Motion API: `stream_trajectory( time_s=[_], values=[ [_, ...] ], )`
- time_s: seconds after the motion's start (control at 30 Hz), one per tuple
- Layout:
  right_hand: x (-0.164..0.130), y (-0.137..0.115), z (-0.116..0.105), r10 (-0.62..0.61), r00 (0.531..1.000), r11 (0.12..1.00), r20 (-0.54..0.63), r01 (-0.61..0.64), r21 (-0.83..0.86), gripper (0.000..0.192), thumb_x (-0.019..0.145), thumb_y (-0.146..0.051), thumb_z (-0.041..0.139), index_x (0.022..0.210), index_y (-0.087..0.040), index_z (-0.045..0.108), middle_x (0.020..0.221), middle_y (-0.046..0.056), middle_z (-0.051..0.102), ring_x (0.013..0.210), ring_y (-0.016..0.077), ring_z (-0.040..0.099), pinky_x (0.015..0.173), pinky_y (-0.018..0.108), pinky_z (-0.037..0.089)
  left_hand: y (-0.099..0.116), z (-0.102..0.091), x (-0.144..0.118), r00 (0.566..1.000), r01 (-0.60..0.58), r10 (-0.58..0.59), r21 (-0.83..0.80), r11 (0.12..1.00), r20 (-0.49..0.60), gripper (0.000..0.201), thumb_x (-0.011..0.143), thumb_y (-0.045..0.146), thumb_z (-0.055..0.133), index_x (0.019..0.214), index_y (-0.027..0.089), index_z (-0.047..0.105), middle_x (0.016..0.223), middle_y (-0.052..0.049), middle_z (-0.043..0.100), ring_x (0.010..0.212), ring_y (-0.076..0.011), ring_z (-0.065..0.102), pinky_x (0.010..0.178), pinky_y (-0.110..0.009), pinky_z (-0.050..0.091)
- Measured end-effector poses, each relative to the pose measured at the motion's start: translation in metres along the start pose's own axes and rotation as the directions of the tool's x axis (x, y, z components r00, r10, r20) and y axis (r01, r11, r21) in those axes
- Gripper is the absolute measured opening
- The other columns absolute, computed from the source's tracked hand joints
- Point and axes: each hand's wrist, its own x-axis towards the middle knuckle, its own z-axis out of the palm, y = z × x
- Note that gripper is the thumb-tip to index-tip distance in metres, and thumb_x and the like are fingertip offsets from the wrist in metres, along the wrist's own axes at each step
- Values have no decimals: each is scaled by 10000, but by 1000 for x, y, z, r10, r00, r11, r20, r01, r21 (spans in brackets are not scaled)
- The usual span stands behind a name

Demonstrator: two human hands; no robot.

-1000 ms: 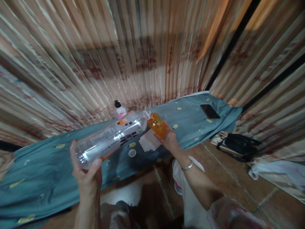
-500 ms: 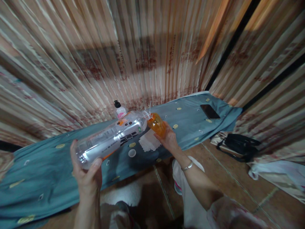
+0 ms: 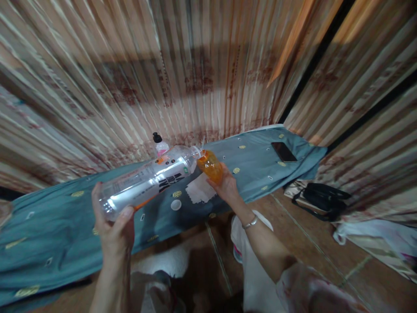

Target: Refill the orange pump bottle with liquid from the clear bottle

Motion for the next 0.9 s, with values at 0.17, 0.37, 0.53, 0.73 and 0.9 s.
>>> stream_trajectory(
  time_s=[0.17,0.37,0.53,0.73,0.9],
  values=[
    [4,-3,-6,48,998,998,50,-50,47,752,741,-294,807,1402,-177,469,1321,163,673,1241,323,648,1048,506,551,0,-2,-1,999,41,-41,5,999,-17,956,422,259,973,1313,383,649,1292,-36,641,946,-186,633,565,-198,581],
    [6,-7,-11,41,996,997,77,-46,61,695,758,-313,788,1371,-199,482,1285,140,688,1216,304,657,1028,487,558,2,-3,-2,1000,21,-21,9,1000,-16,960,391,235,984,1287,396,678,1317,-12,622,952,-178,612,553,-174,577],
    [7,-13,-14,79,993,995,83,-83,46,682,740,-273,810,1341,-204,495,1259,132,691,1204,307,663,1030,472,553,2,-1,-3,1000,27,-27,13,1000,-12,914,408,249,986,1260,412,699,1258,-27,627,964,-198,610,561,-232,618],
    [8,-14,-16,67,994,995,87,-73,68,624,760,-283,799,1306,-199,508,1230,131,695,1164,304,677,1004,463,563,-5,-2,-4,999,52,-52,12,999,0,909,417,226,984,1251,437,693,1328,-21,599,1010,-209,609,612,-271,637],
    [9,-9,-14,52,995,996,86,-58,70,619,773,-305,794,1320,-221,516,1211,112,700,1130,293,685,972,448,572,-10,-3,-6,996,85,-85,56,995,1,974,412,246,979,1312,402,641,1392,-47,575,1087,-268,615,647,-333,651]
  ],
)
